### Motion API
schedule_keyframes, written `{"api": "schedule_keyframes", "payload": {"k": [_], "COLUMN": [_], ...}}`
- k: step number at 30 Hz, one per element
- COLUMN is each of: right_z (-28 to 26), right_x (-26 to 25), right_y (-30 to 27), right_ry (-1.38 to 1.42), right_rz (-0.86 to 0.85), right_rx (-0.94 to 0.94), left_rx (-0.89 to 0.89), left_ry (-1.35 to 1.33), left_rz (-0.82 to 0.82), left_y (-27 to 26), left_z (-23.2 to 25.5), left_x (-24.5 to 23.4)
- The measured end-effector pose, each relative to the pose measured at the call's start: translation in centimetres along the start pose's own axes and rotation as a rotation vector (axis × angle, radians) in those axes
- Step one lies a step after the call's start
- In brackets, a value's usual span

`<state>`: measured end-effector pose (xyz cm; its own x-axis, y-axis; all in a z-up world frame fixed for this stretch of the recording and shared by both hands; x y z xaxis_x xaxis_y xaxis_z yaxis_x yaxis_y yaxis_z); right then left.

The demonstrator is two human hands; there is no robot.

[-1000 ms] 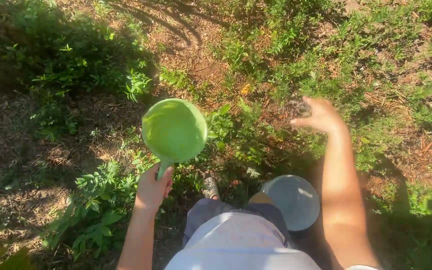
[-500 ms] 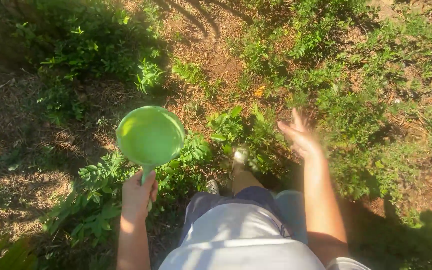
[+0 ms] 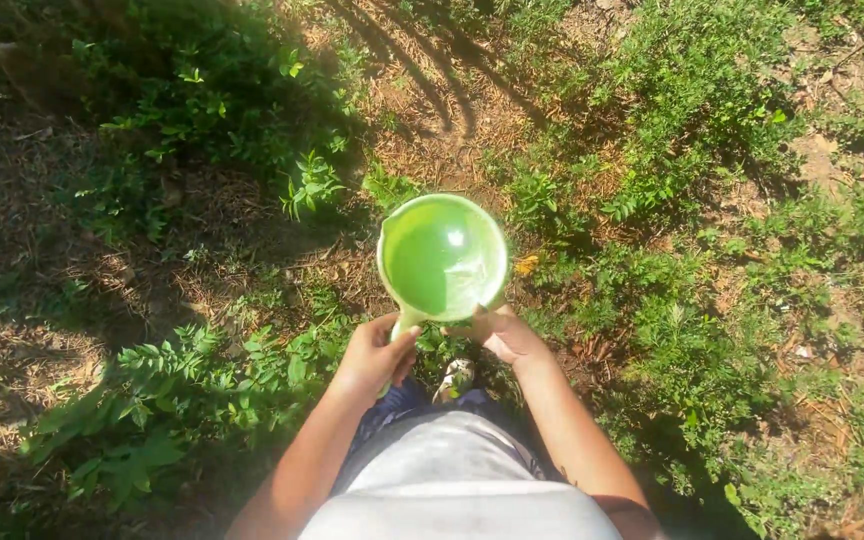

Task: Watering green plants outdoors using a small plastic bucket or ladle.

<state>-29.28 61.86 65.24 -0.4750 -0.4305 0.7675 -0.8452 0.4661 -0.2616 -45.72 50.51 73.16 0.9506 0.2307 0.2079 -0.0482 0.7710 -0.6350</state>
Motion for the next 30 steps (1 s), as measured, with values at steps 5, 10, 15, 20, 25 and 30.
{"api": "schedule_keyframes", "payload": {"k": [5,10,15,20,25,30], "right_z": [-7.8,-16.1,-20.4,-31.2,-37.3,-43.0], "right_x": [-8.5,-14.1,-19.7,-14.1,-13.4,-20.0], "right_y": [6.5,15.3,26.7,36.2,47.7,60.3], "right_ry": [-0.101,-0.226,-0.098,-0.465,-0.534,-0.48], "right_rz": [0.429,0.641,0.662,0.711,0.675,0.582], "right_rx": [-0.236,-0.208,-0.254,-0.364,-0.371,-0.279], "left_rx": [0.018,0.131,0.188,0.377,0.479,0.548], "left_ry": [-0.111,0.066,-0.368,-1.209,-1.199,-1.412], "left_rz": [-0.222,-0.15,-0.09,-0.148,-0.094,-0.008], "left_y": [8.7,27.5,42.1,53.6,62.6,75.3], "left_z": [6.3,10.5,21.3,31.2,37.2,36.9], "left_x": [4.2,-5.4,-11.5,-13.9,-18.2,-28.2]}}
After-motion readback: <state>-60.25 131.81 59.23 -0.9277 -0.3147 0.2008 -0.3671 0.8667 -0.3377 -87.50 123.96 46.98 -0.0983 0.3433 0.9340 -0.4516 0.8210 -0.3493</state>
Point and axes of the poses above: each hand's wrist, its own y-axis towards the middle knuckle, its own x-axis out of the palm, z = x × y, the point moved 8 cm from there along y, towards the middle knuckle, and after that the axes turned 7 degrees about -z, right-handed, at the moved point
